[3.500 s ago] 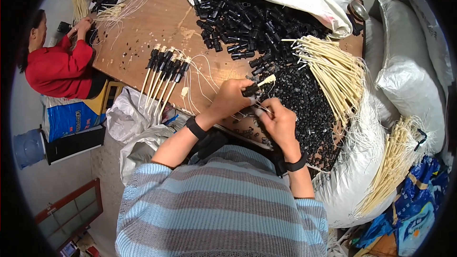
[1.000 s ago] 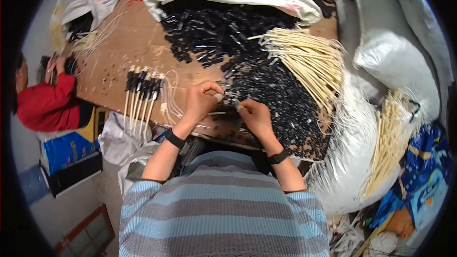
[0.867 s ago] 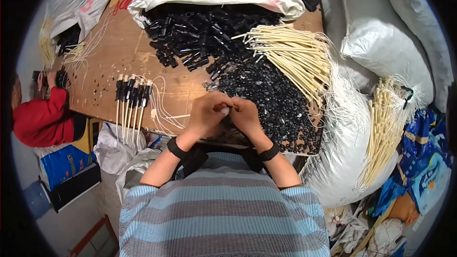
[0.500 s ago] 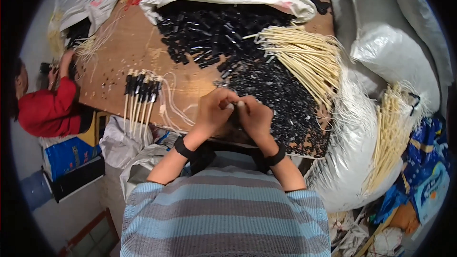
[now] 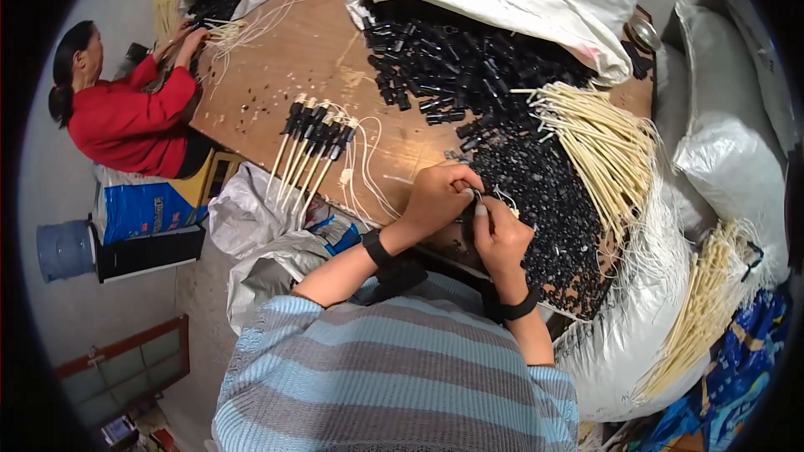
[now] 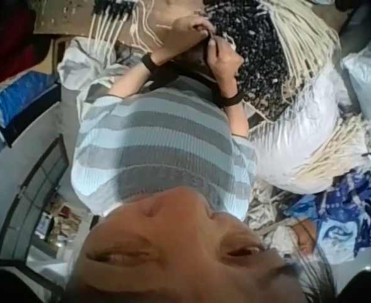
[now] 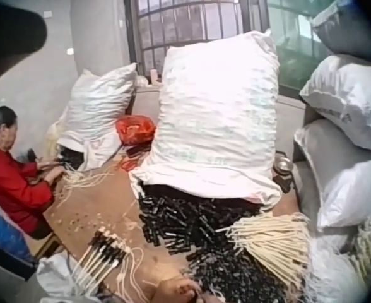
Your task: The person picks up a white cord and a black plastic connector, fits the cord into the connector, and presses a small black piece into the assembly. They then place the completed unit onto a pile of similar assemblies on the table.
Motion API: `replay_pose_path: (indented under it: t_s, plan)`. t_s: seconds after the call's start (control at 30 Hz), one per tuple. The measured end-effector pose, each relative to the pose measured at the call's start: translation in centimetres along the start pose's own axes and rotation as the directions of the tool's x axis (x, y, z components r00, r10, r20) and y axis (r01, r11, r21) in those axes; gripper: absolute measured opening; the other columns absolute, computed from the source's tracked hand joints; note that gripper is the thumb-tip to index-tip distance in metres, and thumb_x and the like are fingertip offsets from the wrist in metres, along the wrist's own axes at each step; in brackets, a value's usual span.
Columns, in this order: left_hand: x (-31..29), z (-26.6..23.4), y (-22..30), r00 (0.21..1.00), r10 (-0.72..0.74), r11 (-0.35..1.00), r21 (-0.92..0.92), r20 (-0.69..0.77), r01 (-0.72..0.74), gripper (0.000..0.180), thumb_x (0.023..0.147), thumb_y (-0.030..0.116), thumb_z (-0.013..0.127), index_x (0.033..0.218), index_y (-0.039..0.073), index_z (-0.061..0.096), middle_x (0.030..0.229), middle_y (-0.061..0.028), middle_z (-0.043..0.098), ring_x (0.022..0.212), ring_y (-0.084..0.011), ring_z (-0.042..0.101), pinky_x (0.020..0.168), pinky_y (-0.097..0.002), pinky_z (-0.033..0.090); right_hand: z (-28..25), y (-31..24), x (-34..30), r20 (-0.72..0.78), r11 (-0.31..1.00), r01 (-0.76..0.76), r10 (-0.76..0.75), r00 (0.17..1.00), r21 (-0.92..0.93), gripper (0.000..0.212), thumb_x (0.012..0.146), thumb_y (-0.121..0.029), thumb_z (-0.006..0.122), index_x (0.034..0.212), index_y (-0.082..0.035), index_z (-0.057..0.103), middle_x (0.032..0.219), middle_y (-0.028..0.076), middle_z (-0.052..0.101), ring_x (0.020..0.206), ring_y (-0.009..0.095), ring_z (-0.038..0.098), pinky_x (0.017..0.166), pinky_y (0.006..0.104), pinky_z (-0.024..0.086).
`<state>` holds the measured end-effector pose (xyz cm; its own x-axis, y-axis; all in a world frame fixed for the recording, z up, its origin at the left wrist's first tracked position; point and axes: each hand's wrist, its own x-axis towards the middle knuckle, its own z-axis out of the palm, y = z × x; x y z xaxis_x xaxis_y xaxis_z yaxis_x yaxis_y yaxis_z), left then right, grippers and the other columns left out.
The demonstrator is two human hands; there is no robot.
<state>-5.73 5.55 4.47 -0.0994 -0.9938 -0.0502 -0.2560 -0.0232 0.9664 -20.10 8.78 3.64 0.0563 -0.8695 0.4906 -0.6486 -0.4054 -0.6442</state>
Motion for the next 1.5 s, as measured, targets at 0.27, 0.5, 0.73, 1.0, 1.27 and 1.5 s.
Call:
replay_pose_path:
  t_s: [0.27, 0.5, 0.73, 1.0, 1.27, 1.5]
  plan:
    - [0.5, -0.1, -1.4, 0.896, 0.429, 0.871, 0.313, -0.109, -0.379, 0.017, 0.064, -0.003, 0.063, 0.077, 0.007, 0.066, 0.078, -0.0063, 0.063, 0.075, -0.0243, 0.062, 0.065, -0.0336, 0.049, -1.5, 0.1, 0.8, 0.17, 0.937, -0.343, 0.35, 0.921, -0.069, 0.024, 0.078, -0.019, 0.076, 0.074, -0.007, 0.055, 0.053, 0.005, 0.05, 0.042, 0.019, 0.048, 0.042, 0.0329, 0.039]
    - [1.1, -2.8, 0.5, 0.827, 0.518, 0.754, 0.34, 0.22, -0.562, 0.037, 0.061, 0.001, 0.066, 0.097, 0.009, 0.066, 0.089, -0.0062, 0.068, 0.089, -0.0276, 0.065, 0.075, -0.0368, 0.051, -3.3, 0.9, 1.5, 0.689, 0.299, -0.825, 0.454, 0.565, 0.48, 0.018, 0.09, -0.008, 0.061, 0.103, 0.001, 0.069, 0.066, -0.008, 0.053, 0.053, 0.001, 0.035, 0.047, 0.0186, 0.026]
    - [1.1, -3.2, -1.0, 0.9, 0.226, 0.894, 0.287, 0.372, -0.343, 0.032, 0.062, 0.001, 0.065, 0.094, 0.006, 0.066, 0.083, -0.0123, 0.067, 0.078, -0.032, 0.065, 0.068, -0.0388, 0.051, -3.2, 0.5, 0.7, 0.401, 0.994, 0.093, -0.06, 0.914, -0.065, 0.04, 0.077, -0.001, 0.06, 0.113, -0.015, 0.069, 0.075, 0.01, 0.067, 0.06, 0.026, 0.064, 0.053, 0.0347, 0.049]
    - [-0.9, -2.3, -0.8, 0.88, 0.337, 0.697, 0.539, 0.335, -0.473, 0.026, 0.07, 0.009, 0.067, 0.095, 0.007, 0.063, 0.082, -0.0107, 0.064, 0.079, -0.0298, 0.063, 0.07, -0.0393, 0.049, -1.6, -0.7, 2.8, 0.468, 0.843, -0.535, 0.453, 0.759, 0.053, 0.024, 0.077, -0.011, 0.076, 0.075, -0.003, 0.054, 0.051, -0.003, 0.036, 0.05, 0.005, 0.032, 0.047, 0.0242, 0.028]
    - [0.3, -9.6, -1.0, 0.777, 0.601, 0.644, 0.689, -0.186, -0.333, 0.014, 0.063, 0.002, 0.066, 0.076, 0.007, 0.066, 0.077, -0.0071, 0.067, 0.077, -0.0285, 0.063, 0.068, -0.0393, 0.049, -0.4, -0.3, 2.5, 0.089, 0.959, -0.224, 0.211, 0.973, 0.173, 0.024, 0.083, -0.006, 0.07, 0.107, -0.003, 0.067, 0.09, 0.005, 0.068, 0.075, 0.009, 0.063, 0.059, 0.0203, 0.049]
    - [-0.9, -15.8, -4.8, 0.725, 0.54, 0.407, 0.886, -0.428, 0.22, 0.041, 0.06, 0.005, 0.065, 0.101, 0.007, 0.065, 0.113, -0.0111, 0.063, 0.116, -0.0336, 0.051, 0.104, -0.0443, 0.031, -1.2, 2.0, 2.0, 0.32, 0.994, -0.05, 0.017, 0.947, 0.093, 0.021, 0.077, -0.008, 0.072, 0.096, -0.001, 0.067, 0.096, 0.013, 0.068, 0.084, 0.027, 0.067, 0.075, 0.0303, 0.052]
